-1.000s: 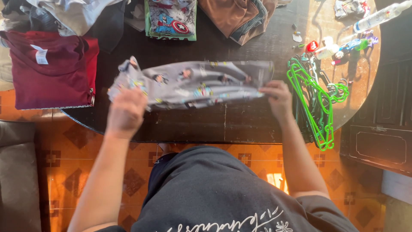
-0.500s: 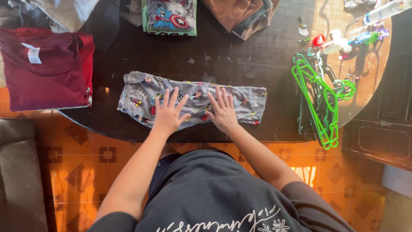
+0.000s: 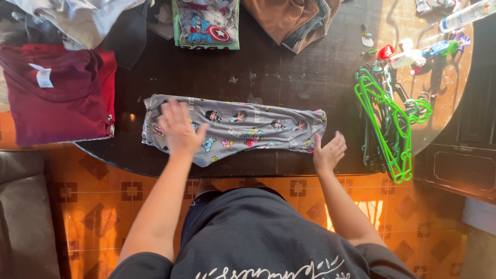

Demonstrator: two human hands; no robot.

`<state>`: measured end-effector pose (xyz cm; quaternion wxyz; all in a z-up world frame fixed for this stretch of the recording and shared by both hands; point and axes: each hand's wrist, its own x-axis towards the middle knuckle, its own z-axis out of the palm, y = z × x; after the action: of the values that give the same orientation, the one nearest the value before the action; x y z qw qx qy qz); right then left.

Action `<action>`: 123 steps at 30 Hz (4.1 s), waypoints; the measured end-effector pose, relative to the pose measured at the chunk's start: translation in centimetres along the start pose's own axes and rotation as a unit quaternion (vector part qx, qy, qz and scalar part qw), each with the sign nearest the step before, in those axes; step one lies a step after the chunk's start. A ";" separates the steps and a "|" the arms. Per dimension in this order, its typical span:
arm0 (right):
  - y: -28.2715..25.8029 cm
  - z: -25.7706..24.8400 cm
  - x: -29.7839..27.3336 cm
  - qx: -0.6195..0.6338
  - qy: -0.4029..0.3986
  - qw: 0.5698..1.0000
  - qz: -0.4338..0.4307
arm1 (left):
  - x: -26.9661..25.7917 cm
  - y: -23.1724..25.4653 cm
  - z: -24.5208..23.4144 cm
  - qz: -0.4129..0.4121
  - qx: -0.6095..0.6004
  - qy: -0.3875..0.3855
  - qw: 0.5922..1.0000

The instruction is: Folding various items of clothing on a table.

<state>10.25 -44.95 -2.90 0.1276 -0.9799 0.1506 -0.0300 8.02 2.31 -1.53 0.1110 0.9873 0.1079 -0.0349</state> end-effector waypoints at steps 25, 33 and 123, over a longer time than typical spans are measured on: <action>-21.8 -4.2 -6.5 0.336 -0.321 0.851 -0.245 | -0.3 4.7 6.0 -0.129 -0.720 -0.133 0.668; -23.9 0.2 -5.4 0.126 -0.154 0.866 -0.459 | -1.8 3.8 -0.5 -0.090 -0.454 0.011 0.887; -25.2 0.2 -5.8 0.158 -0.155 0.848 -0.481 | -0.4 2.2 -1.8 -0.087 -0.527 -0.097 0.840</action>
<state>11.98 -19.91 3.28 0.2723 -0.8879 -0.3685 0.0410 8.14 0.59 0.75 0.6210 0.7578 0.1845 -0.0781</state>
